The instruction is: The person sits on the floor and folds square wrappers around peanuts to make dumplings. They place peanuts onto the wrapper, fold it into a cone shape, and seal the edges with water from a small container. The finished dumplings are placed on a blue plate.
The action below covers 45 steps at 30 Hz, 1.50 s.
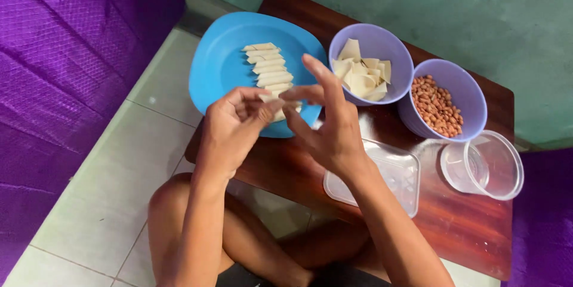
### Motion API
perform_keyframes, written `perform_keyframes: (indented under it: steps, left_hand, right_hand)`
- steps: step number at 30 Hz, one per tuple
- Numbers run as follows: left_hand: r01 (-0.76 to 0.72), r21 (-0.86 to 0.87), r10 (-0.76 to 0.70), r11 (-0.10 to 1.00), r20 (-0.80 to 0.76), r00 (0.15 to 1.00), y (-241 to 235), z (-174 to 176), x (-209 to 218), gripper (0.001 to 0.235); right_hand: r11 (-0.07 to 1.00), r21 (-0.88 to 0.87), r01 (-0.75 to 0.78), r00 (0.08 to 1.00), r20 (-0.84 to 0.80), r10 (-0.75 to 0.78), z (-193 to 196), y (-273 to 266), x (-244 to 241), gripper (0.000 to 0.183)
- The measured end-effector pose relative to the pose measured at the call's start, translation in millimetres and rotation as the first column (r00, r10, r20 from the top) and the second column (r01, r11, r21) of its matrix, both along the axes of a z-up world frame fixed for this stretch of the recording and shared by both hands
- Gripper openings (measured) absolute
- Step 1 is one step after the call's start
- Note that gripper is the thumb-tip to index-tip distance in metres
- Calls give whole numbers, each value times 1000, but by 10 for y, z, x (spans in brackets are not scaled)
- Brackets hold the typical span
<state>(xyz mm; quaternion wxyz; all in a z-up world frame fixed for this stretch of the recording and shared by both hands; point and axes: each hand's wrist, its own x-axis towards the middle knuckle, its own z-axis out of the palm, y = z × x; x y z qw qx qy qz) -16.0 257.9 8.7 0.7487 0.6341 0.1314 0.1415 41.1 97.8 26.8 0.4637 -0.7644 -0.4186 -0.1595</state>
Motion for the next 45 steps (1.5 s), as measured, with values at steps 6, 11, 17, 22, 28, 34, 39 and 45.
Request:
perform_keyframes:
  steps: [6,11,17,22,28,34,39,45]
  left_hand:
    - [-219,433,178,875,132,975,553,-88,664,20]
    - [-112,653,71,749,88,994,688,-202,1044,27]
    - [12,724,-18,690,0,1000,718,-307,1205,33]
    - [59,765,34,641,-105,994,663,-311,1162,35]
    - [-12,774,82,634,-52,995,650,-389,1237,35]
    - [-7,769,82,640,-59,995,644,-397,1231,35]
    - [-145,734,124,664,84,989,679,-354,1142,32]
    - [-271,634,142,724,246,959,553,-5,643,25]
  right_hand:
    - [989,-148,9,1000,7,-8,-218,592,869,70]
    - [957,-279,79,997,46,-69,-322,752,1235,69]
    - [926,-373,66,997,-18,-79,-475,842,1407,72]
    - [869,-479,121,993,48,-112,-461,819,1375,72]
    - [891,-435,130,991,71,-110,-482,820,1387,67]
    - [904,-406,136,991,65,-120,-457,803,1352,64]
    - [931,-333,149,987,100,-123,-385,743,1268,73]
    - [956,-271,115,991,-35,-129,165,376,620,73]
